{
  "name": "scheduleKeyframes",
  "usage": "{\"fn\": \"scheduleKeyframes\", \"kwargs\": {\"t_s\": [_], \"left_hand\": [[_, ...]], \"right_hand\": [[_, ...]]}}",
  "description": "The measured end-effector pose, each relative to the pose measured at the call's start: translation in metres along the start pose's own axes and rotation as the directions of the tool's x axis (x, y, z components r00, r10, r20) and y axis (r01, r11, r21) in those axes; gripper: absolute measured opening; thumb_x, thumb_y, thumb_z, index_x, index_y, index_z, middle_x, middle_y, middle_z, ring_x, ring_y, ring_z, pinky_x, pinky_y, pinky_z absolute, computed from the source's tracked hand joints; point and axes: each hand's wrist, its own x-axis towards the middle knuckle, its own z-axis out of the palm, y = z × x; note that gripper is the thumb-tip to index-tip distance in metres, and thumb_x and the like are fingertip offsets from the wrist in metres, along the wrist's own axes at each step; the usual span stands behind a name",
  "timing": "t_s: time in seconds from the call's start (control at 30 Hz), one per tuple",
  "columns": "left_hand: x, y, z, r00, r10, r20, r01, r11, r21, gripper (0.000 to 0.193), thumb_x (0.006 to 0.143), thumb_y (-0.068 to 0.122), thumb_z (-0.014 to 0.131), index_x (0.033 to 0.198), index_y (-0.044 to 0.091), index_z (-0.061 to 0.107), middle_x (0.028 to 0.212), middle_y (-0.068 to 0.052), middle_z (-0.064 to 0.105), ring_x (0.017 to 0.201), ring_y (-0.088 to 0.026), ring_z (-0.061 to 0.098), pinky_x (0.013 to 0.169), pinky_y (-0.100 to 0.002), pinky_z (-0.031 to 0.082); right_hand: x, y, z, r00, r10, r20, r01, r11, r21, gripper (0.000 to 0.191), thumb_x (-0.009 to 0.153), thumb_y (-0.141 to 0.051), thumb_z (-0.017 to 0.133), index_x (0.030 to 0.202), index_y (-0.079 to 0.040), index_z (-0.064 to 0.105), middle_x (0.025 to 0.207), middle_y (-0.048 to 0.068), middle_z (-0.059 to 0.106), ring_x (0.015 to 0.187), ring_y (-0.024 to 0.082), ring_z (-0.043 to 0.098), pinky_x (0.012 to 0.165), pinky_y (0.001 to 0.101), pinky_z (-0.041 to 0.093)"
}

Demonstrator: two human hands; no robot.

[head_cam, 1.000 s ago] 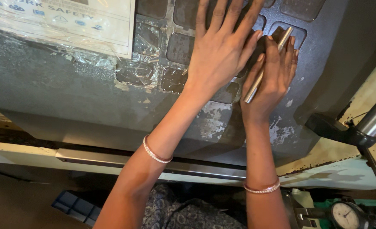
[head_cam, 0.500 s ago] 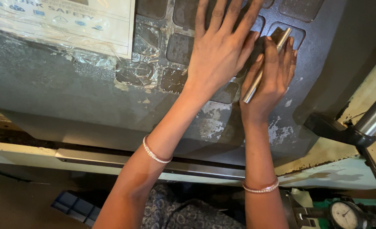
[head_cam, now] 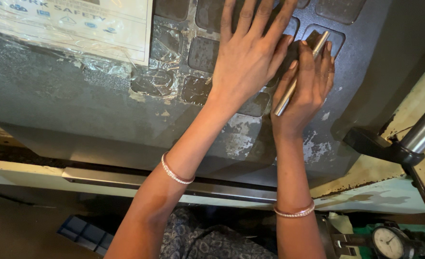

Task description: The person opens a machine door, wipes a metal rod with a cloth, and then wipes the machine's exterior surface. The person repeats this sequence, opening the door, wiping the rod, and cleaning the surface again.

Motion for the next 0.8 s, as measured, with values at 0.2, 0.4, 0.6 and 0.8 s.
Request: {"fn": "scheduleKeyframes", "kwargs": {"t_s": [0.2, 0.4, 0.6, 0.8], "left_hand": [[-0.0009, 0.0005, -0.0001, 1.000, 0.003, -0.020, -0.004, 1.000, -0.012, 0.053, 0.110, 0.033, 0.062, 0.158, 0.017, 0.044, 0.156, -0.009, 0.047, 0.151, -0.030, 0.038, 0.131, -0.057, 0.021], [-0.0006, 0.0006, -0.0003, 1.000, -0.004, -0.017, 0.004, 1.000, -0.007, 0.053, 0.111, 0.034, 0.062, 0.158, 0.017, 0.045, 0.156, -0.009, 0.047, 0.150, -0.030, 0.038, 0.131, -0.058, 0.021], [-0.0008, 0.0008, -0.0011, 1.000, -0.001, -0.011, 0.001, 1.000, 0.000, 0.052, 0.110, 0.034, 0.062, 0.157, 0.017, 0.045, 0.154, -0.010, 0.048, 0.149, -0.031, 0.039, 0.130, -0.058, 0.023], [-0.0013, 0.0019, -0.0022, 1.000, 0.011, -0.027, -0.010, 1.000, 0.011, 0.053, 0.110, 0.034, 0.062, 0.157, 0.017, 0.045, 0.153, -0.011, 0.049, 0.149, -0.032, 0.039, 0.130, -0.058, 0.023]], "right_hand": [[-0.0001, 0.0002, -0.0009, 1.000, -0.005, 0.002, 0.005, 1.000, -0.007, 0.028, 0.114, -0.008, 0.054, 0.138, 0.002, 0.065, 0.141, 0.025, 0.066, 0.145, 0.043, 0.051, 0.125, 0.0569, 0.033], [0.0000, 0.0010, -0.0008, 1.000, -0.004, 0.009, 0.004, 1.000, 0.000, 0.029, 0.114, -0.009, 0.053, 0.138, 0.002, 0.065, 0.141, 0.024, 0.066, 0.146, 0.043, 0.050, 0.126, 0.0573, 0.032], [-0.0009, 0.0005, -0.0009, 1.000, -0.009, 0.003, 0.009, 1.000, 0.000, 0.030, 0.114, -0.009, 0.053, 0.139, 0.001, 0.065, 0.142, 0.024, 0.066, 0.146, 0.042, 0.050, 0.126, 0.0572, 0.033], [-0.0015, -0.0007, -0.0036, 1.000, -0.009, -0.003, 0.009, 1.000, -0.022, 0.029, 0.112, -0.008, 0.055, 0.137, 0.001, 0.066, 0.141, 0.025, 0.065, 0.144, 0.042, 0.053, 0.125, 0.0548, 0.035]]}}
